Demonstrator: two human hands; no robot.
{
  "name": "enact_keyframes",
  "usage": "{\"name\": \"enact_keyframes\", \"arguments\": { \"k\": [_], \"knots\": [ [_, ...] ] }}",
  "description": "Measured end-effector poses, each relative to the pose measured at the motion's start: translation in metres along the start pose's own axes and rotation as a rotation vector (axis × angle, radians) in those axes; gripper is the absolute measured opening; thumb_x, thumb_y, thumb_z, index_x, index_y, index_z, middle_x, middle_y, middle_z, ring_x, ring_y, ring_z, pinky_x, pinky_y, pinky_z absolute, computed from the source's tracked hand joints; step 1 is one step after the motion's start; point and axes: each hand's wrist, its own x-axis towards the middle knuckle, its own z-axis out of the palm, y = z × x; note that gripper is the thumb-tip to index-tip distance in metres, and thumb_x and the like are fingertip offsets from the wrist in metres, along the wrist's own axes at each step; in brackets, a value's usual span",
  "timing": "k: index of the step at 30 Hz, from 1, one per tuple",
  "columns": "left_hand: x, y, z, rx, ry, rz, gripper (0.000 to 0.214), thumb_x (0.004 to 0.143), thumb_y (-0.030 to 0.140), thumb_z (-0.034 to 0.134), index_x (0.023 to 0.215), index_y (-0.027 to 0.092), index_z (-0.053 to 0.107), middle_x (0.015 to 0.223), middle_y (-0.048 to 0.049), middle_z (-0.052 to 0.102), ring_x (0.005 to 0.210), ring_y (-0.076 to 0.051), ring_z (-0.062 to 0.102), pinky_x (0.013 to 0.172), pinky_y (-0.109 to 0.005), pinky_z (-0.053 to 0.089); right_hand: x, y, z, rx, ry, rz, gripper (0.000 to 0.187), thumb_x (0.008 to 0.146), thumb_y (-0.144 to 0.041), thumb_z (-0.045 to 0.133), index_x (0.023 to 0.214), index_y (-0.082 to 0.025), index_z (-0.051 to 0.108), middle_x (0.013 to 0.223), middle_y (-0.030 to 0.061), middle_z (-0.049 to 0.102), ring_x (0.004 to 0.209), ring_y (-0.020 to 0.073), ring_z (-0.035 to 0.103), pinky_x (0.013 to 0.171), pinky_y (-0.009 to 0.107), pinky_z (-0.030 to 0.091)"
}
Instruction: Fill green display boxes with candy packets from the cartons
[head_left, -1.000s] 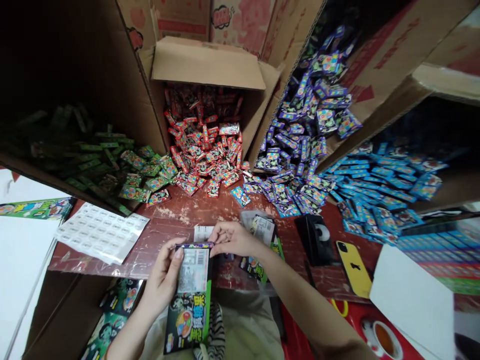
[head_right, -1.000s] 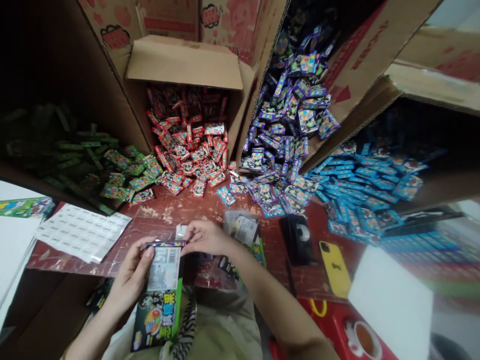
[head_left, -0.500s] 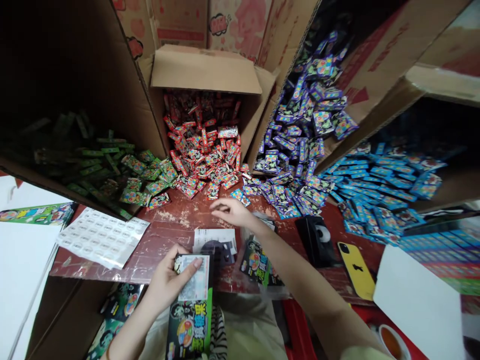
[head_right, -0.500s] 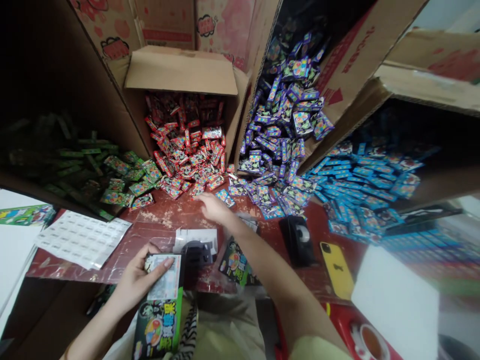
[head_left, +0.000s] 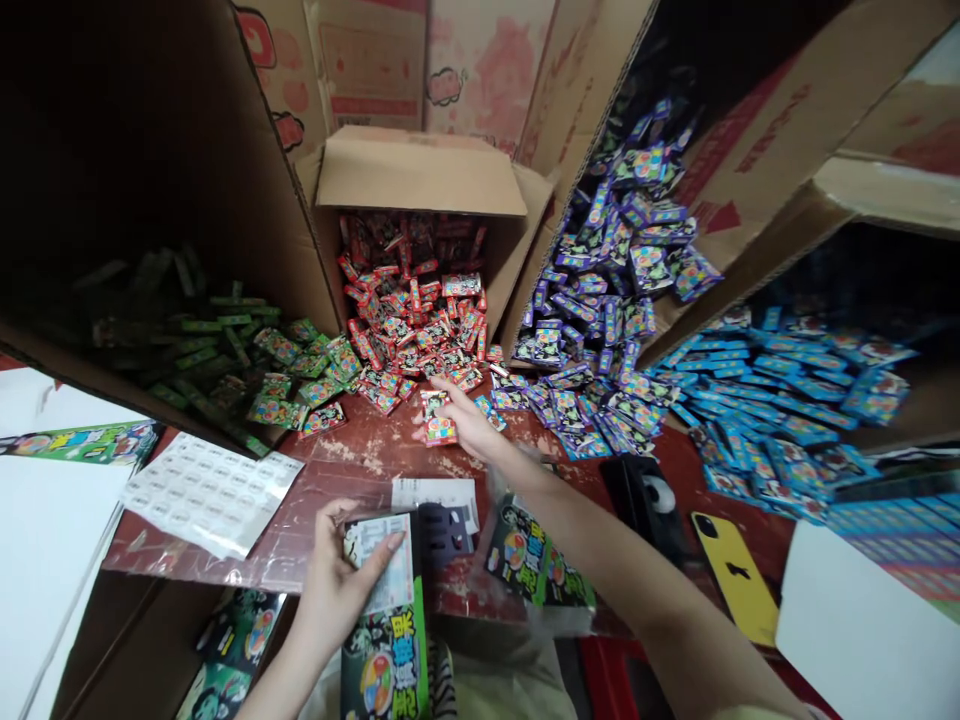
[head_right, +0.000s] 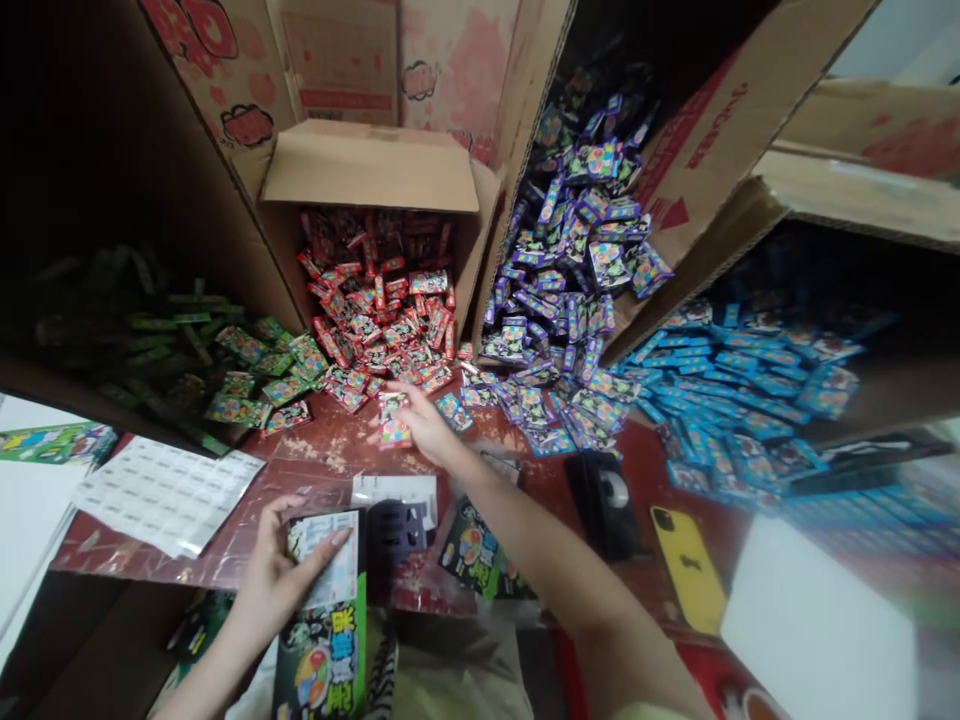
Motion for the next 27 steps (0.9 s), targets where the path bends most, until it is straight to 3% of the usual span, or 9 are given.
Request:
{"name": "enact_keyframes", "arguments": {
  "k": [2,4,8,14,16,19,23,25,27],
  "knots": [
    [0.001,0.001,0.004,0.005,-0.034,0.008,0.048,0.073,0.031,0.073,0.108,0.025,0.040,0.102,-0.0020,0.055,0.095,-0.019,0.058,0.083,-0.031,0.045,-0.020,-0.015,0.008,0.408,0.025,0.064,0.025,0.092,-0.036,0.041,0.114,-0.026,0.034,0.080,-0.0006,0.067,0.063,0.0174,0.069,0.061,0.034,0.055],
    [0.001,0.005,0.008,0.018,-0.068,0.025,0.048,0.074,0.031,0.073,0.109,0.024,0.041,0.103,-0.0026,0.055,0.097,-0.020,0.058,0.084,-0.031,0.045,-0.035,-0.031,0.020,0.574,0.072,0.073,0.033,0.086,-0.048,0.054,0.104,-0.026,0.037,0.074,-0.0030,0.065,0.058,0.0161,0.066,0.059,0.031,0.053],
    [-0.005,0.015,0.016,-0.007,-0.098,0.039,0.049,0.074,0.029,0.073,0.110,0.025,0.039,0.101,-0.0016,0.055,0.096,-0.018,0.058,0.084,-0.030,0.045,-0.043,-0.049,0.042,0.372,0.159,-0.016,0.031,0.087,-0.052,0.053,0.093,-0.022,0.051,0.080,0.0012,0.063,0.072,0.0148,0.063,0.067,0.029,0.050],
    [-0.016,0.021,0.024,-0.186,-0.141,-0.058,0.049,0.075,0.027,0.073,0.103,0.027,0.033,0.081,0.0040,0.060,0.075,-0.015,0.062,0.069,-0.026,0.048,-0.048,-0.045,0.046,-0.039,-0.173,-0.224,0.021,0.091,-0.032,0.053,0.081,-0.017,0.063,0.087,0.0026,0.059,0.085,0.0143,0.058,0.081,0.029,0.046],
    [-0.016,0.023,0.026,-0.224,-0.145,-0.071,0.047,0.076,0.026,0.072,0.101,0.026,0.032,0.078,0.0054,0.060,0.072,-0.014,0.063,0.067,-0.024,0.048,-0.054,-0.044,0.042,-0.032,-0.196,-0.161,0.013,0.088,-0.030,0.058,0.093,-0.019,0.062,0.093,0.0030,0.062,0.089,0.0151,0.059,0.083,0.030,0.047],
    [-0.015,0.025,0.026,-0.285,-0.173,-0.108,0.045,0.078,0.026,0.071,0.098,0.027,0.031,0.077,0.0060,0.060,0.066,-0.012,0.061,0.060,-0.020,0.045,-0.062,-0.044,0.037,0.090,-0.150,-0.021,0.025,0.082,-0.031,0.066,0.103,-0.019,0.060,0.099,0.0044,0.066,0.092,0.0167,0.063,0.083,0.032,0.050],
    [-0.010,0.026,0.016,-0.335,-0.150,-0.144,0.047,0.078,0.029,0.070,0.102,0.027,0.030,0.076,0.0066,0.059,0.057,-0.010,0.058,0.051,-0.018,0.042,-0.066,-0.045,0.039,0.282,-0.237,0.051,0.034,0.081,-0.034,0.067,0.112,-0.020,0.063,0.116,0.0079,0.066,0.108,0.0191,0.062,0.094,0.036,0.049],
    [-0.007,0.027,0.008,-0.322,-0.114,-0.131,0.051,0.078,0.030,0.070,0.110,0.028,0.030,0.079,0.0051,0.062,0.056,-0.010,0.059,0.051,-0.019,0.044,-0.065,-0.044,0.044,0.323,-0.191,0.092,0.041,0.079,-0.036,0.068,0.118,-0.022,0.061,0.123,0.0084,0.063,0.113,0.0199,0.060,0.099,0.038,0.047],
    [-0.005,0.027,0.001,-0.311,-0.100,-0.123,0.055,0.080,0.030,0.068,0.119,0.027,0.030,0.087,0.0014,0.065,0.062,-0.011,0.062,0.055,-0.021,0.048,-0.062,-0.042,0.050,0.358,-0.096,0.131,0.040,0.076,-0.038,0.071,0.112,-0.020,0.064,0.113,0.0083,0.068,0.103,0.0192,0.065,0.092,0.036,0.051]
  ]
}}
